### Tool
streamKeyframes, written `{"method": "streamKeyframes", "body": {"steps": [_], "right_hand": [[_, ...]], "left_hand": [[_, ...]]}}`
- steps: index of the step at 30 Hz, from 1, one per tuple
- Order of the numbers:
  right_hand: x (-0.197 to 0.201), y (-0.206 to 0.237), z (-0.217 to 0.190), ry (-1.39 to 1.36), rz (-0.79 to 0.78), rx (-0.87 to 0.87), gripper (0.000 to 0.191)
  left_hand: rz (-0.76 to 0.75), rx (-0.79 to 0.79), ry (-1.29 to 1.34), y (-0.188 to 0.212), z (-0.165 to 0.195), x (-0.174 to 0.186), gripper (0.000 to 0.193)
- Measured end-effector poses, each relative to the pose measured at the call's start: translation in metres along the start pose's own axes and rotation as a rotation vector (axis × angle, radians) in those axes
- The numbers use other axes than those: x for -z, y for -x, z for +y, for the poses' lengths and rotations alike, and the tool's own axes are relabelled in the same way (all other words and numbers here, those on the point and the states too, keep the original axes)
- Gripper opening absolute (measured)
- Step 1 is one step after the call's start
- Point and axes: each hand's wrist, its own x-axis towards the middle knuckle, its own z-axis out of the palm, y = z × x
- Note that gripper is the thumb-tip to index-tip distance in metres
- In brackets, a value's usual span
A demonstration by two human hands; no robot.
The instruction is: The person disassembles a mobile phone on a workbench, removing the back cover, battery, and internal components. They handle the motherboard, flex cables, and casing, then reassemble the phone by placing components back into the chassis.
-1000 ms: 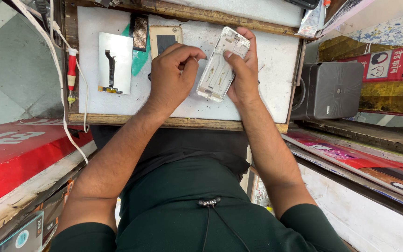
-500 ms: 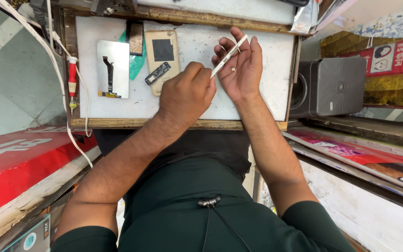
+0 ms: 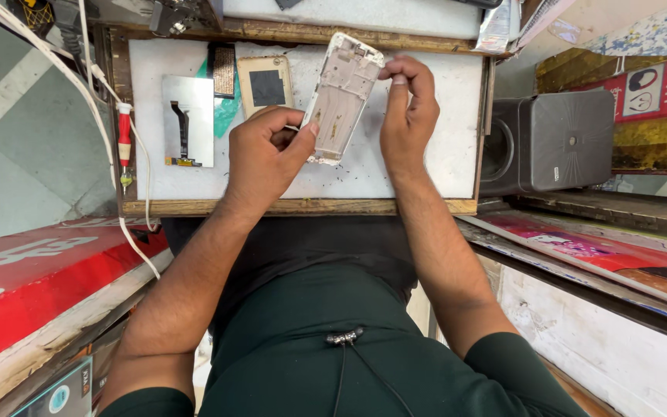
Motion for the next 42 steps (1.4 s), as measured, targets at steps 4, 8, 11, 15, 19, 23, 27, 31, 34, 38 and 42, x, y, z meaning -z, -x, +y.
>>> {"method": "streamKeyframes", "body": {"steps": [4, 8, 11, 15, 19, 23, 27, 31, 34, 38, 42], "right_hand": [[-0.004, 0.004, -0.007, -0.249, -0.105, -0.129, 0.027], [-0.008, 0.005, -0.013, -0.631, -0.191, -0.496, 0.043], [-0.01, 0.006, -0.011, -0.621, -0.213, -0.488, 0.04], [-0.012, 0.011, -0.004, -0.322, -0.238, -0.341, 0.035], [-0.015, 0.016, 0.0, -0.268, -0.235, -0.258, 0.032], [-0.018, 0.018, 0.001, -0.23, -0.234, -0.17, 0.031], [-0.019, 0.018, 0.0, -0.197, -0.215, -0.197, 0.032], [-0.018, 0.019, 0.002, -0.253, -0.217, -0.249, 0.031], [-0.017, 0.016, 0.006, -0.305, -0.203, -0.264, 0.03], [-0.015, 0.014, 0.011, -0.404, -0.132, -0.282, 0.034], [-0.01, 0.014, 0.011, -0.376, -0.138, -0.292, 0.04]], "left_hand": [[-0.068, 0.035, 0.174, 0.005, -0.023, -0.001, 0.016], [-0.1, 0.071, 0.126, 0.012, -0.036, -0.002, 0.017], [-0.023, -0.083, -0.143, 0.016, -0.035, 0.002, 0.019], [0.151, -0.23, -0.26, 0.014, -0.026, 0.018, 0.012], [0.168, -0.32, -0.275, 0.014, -0.015, 0.034, 0.014], [0.116, -0.346, -0.249, 0.009, -0.006, 0.028, 0.029], [0.15, -0.43, -0.279, 0.001, 0.001, 0.012, 0.014], [0.181, -0.481, -0.28, -0.009, 0.007, -0.002, 0.011], [0.206, -0.569, -0.395, -0.018, 0.008, -0.005, 0.01], [0.139, -0.569, -0.396, -0.028, 0.004, -0.006, 0.008], [0.048, -0.403, -0.273, -0.033, 0.0, -0.007, 0.008]]}}
